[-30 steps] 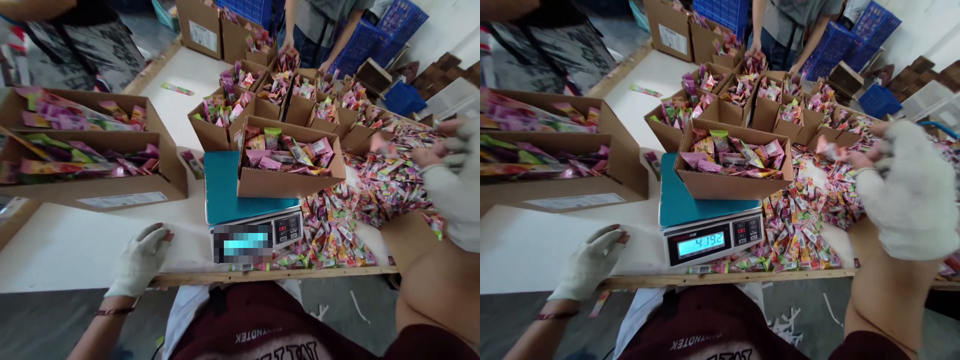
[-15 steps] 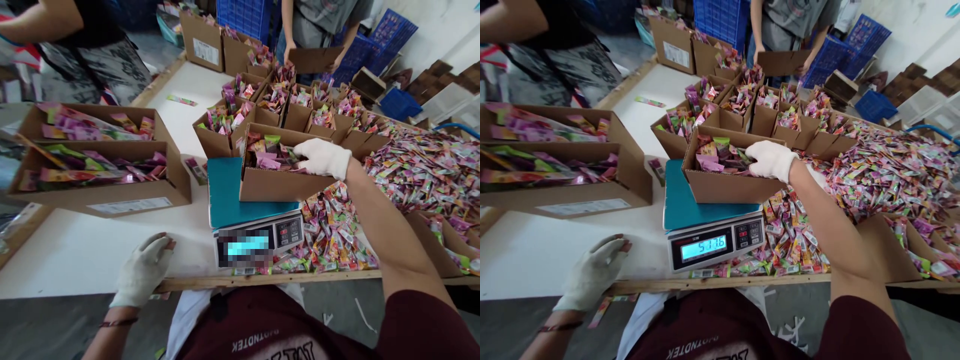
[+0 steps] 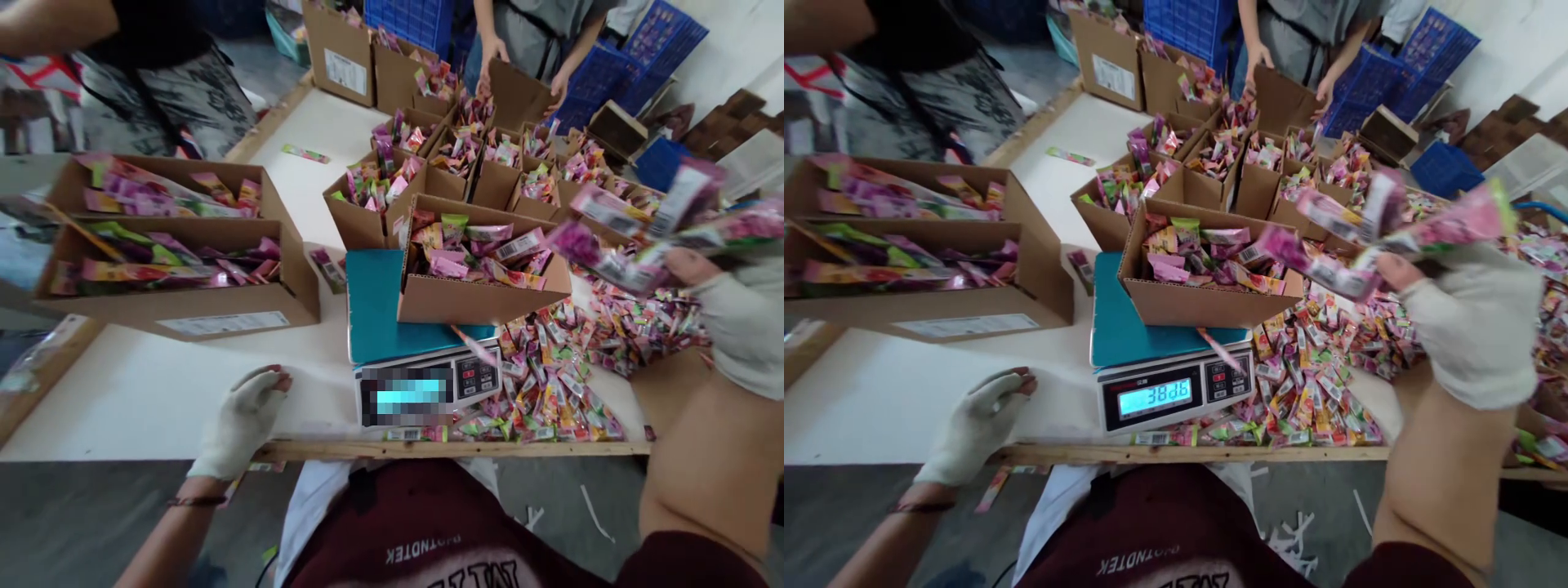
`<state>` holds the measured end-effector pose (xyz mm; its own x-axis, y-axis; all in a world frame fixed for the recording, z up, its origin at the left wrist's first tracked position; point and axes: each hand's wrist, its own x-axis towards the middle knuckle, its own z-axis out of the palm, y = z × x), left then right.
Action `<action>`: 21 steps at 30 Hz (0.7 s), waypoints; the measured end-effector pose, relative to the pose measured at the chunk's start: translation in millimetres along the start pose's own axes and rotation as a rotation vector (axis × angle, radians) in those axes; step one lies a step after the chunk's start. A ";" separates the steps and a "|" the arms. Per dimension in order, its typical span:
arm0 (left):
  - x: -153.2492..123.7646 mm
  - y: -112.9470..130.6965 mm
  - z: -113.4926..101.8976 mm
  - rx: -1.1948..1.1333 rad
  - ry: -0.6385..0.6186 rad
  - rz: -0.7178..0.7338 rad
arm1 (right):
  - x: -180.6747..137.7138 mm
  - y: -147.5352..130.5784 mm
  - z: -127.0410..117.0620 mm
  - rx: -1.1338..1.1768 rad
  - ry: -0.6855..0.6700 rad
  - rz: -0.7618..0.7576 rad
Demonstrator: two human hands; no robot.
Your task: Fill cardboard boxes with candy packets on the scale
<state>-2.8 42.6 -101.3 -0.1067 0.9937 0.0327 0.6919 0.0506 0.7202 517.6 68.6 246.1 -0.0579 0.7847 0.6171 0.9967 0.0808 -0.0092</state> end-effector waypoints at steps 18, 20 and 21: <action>173.2 194.9 -14.5 0.198 0.040 0.278 | -237.6 21.9 209.5 -0.189 -0.786 0.487; 199.0 199.3 -4.3 0.310 -0.030 0.261 | -242.7 29.3 207.5 -0.119 -0.721 0.467; 211.9 200.3 1.6 0.344 -0.080 0.314 | -242.4 35.4 204.1 -0.091 -0.706 0.463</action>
<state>114.3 263.5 48.8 0.1915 0.9701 0.1491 0.8799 -0.2370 0.4119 555.2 6.7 -64.3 0.3653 0.9283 -0.0691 0.9275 -0.3693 -0.0577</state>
